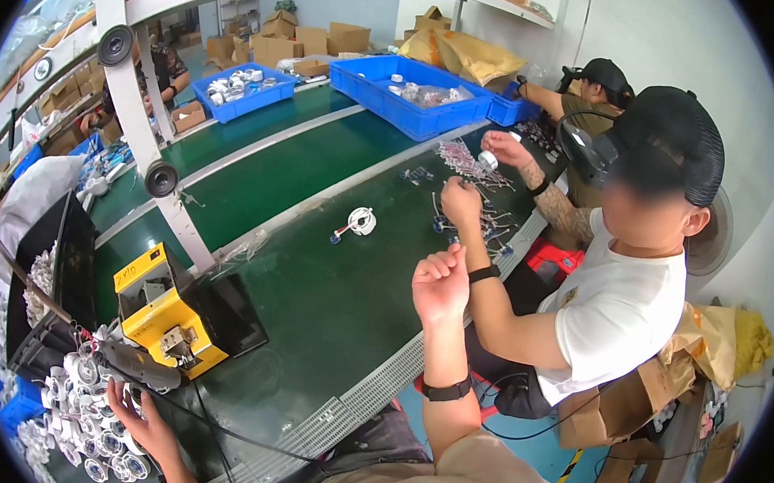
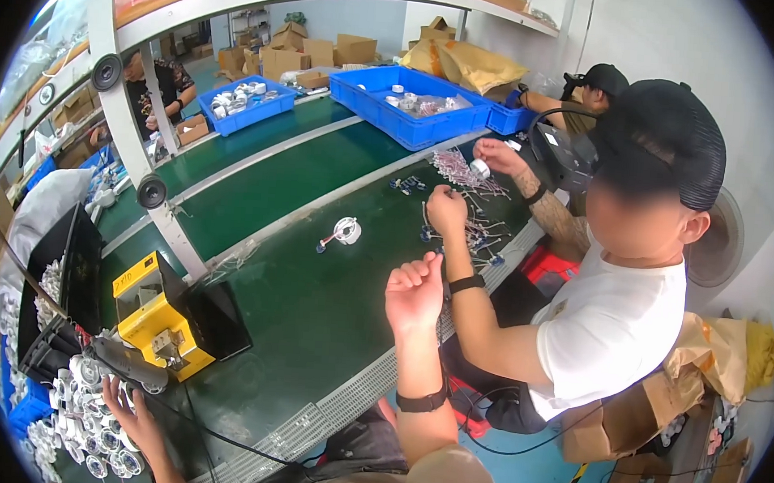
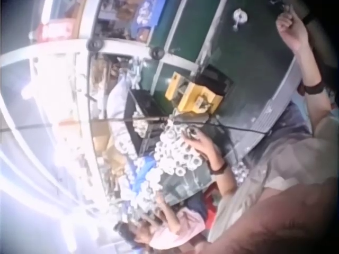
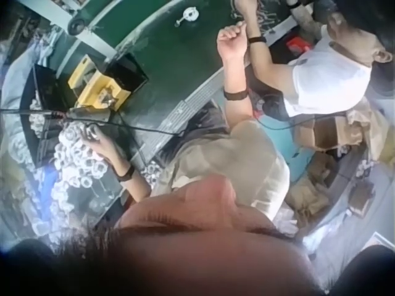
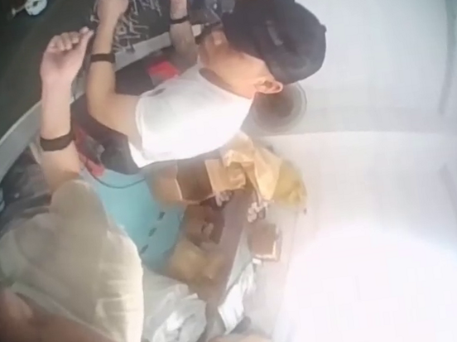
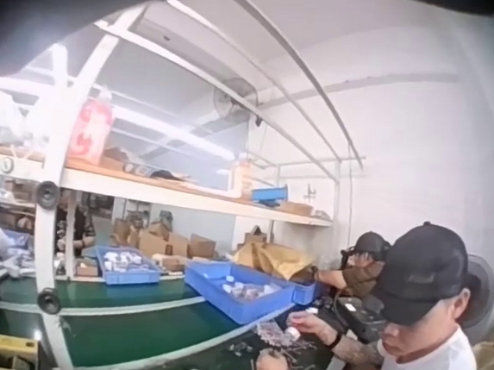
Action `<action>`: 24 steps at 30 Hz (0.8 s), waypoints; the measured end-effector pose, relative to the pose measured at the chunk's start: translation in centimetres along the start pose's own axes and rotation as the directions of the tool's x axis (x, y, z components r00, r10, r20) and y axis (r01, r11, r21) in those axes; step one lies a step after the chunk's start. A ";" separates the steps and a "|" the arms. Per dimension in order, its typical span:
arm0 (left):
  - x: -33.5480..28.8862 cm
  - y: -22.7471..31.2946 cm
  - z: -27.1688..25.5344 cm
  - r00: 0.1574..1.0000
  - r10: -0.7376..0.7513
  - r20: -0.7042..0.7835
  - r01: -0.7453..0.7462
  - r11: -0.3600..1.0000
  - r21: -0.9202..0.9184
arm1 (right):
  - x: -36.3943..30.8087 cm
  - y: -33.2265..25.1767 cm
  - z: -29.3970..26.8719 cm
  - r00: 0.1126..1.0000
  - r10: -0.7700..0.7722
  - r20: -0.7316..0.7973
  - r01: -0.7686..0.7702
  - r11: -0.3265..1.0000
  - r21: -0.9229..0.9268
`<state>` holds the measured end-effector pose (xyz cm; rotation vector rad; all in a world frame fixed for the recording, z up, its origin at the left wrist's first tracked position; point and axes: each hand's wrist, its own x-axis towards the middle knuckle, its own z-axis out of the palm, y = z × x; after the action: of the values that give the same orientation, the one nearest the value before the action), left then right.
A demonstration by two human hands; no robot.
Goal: Assembling components for light fixtures on a production line using an electric screwdriver.
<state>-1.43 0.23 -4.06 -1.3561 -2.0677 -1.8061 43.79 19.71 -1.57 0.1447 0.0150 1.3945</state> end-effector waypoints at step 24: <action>-2.7 3.4 1.0 0.767 0.038 0.641 0.120 0.972 -0.200 | 7.5 10.4 -5.2 0.870 0.463 0.169 0.445 -0.592 -0.672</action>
<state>2.90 -0.73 -3.36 -2.2862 -2.2151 -1.8088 34.44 29.30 -5.00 -1.2853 -1.9919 0.6196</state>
